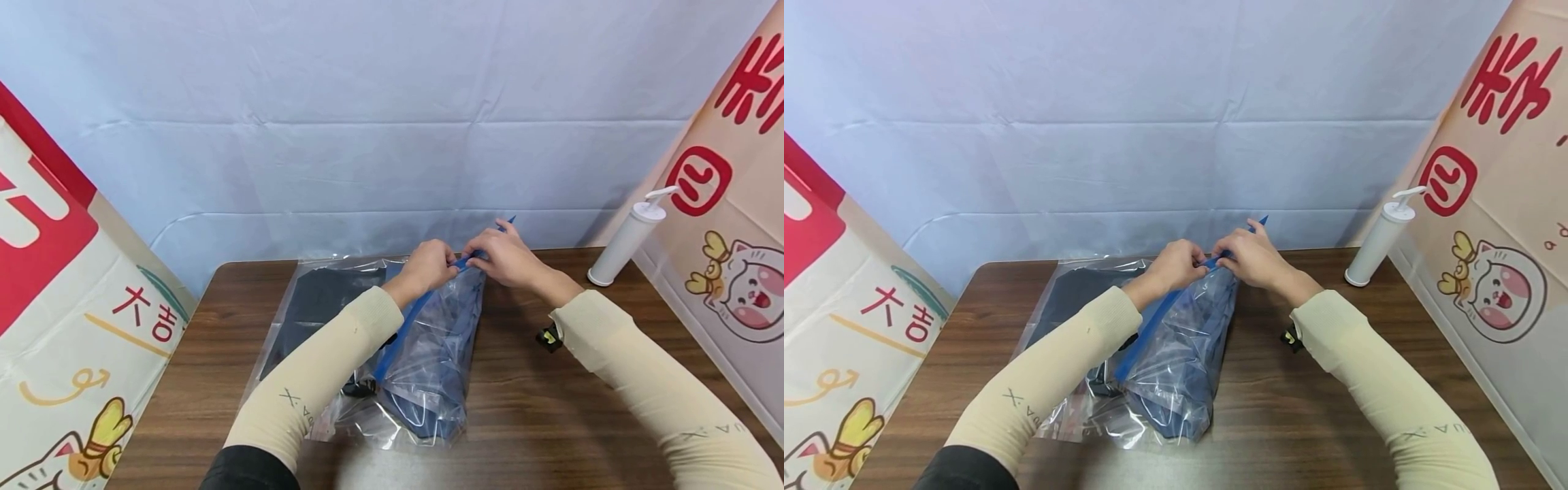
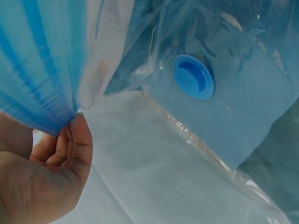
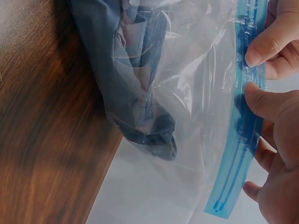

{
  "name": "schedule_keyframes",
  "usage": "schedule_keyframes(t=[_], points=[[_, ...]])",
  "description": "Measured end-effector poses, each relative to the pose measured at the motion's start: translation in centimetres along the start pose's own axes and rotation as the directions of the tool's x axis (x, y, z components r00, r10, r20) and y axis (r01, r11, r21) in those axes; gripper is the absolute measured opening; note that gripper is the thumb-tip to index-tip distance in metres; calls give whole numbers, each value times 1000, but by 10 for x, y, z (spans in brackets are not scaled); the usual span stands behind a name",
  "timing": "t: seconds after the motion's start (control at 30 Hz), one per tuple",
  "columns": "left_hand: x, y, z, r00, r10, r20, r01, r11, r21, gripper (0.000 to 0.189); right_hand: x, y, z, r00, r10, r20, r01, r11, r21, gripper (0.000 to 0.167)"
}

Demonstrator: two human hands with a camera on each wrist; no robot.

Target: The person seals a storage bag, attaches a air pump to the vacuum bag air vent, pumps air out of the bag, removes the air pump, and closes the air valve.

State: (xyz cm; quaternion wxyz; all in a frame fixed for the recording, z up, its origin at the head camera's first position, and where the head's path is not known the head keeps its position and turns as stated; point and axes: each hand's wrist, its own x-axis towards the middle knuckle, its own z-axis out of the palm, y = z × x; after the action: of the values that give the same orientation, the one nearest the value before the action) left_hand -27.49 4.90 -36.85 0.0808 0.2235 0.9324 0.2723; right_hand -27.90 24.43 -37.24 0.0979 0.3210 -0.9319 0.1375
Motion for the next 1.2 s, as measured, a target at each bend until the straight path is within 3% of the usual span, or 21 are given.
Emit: schedule_keyframes(t=[0.87,1.2], points=[[-2,2,-1,1000,2,-4,-2,1000,0,13,0,0,-1,1000,-5,9,5,1000,0,11],[-2,2,0,999,-5,-33,5,1000,6,12,1,-2,5,995,-39,-94,36,998,-42,10]])
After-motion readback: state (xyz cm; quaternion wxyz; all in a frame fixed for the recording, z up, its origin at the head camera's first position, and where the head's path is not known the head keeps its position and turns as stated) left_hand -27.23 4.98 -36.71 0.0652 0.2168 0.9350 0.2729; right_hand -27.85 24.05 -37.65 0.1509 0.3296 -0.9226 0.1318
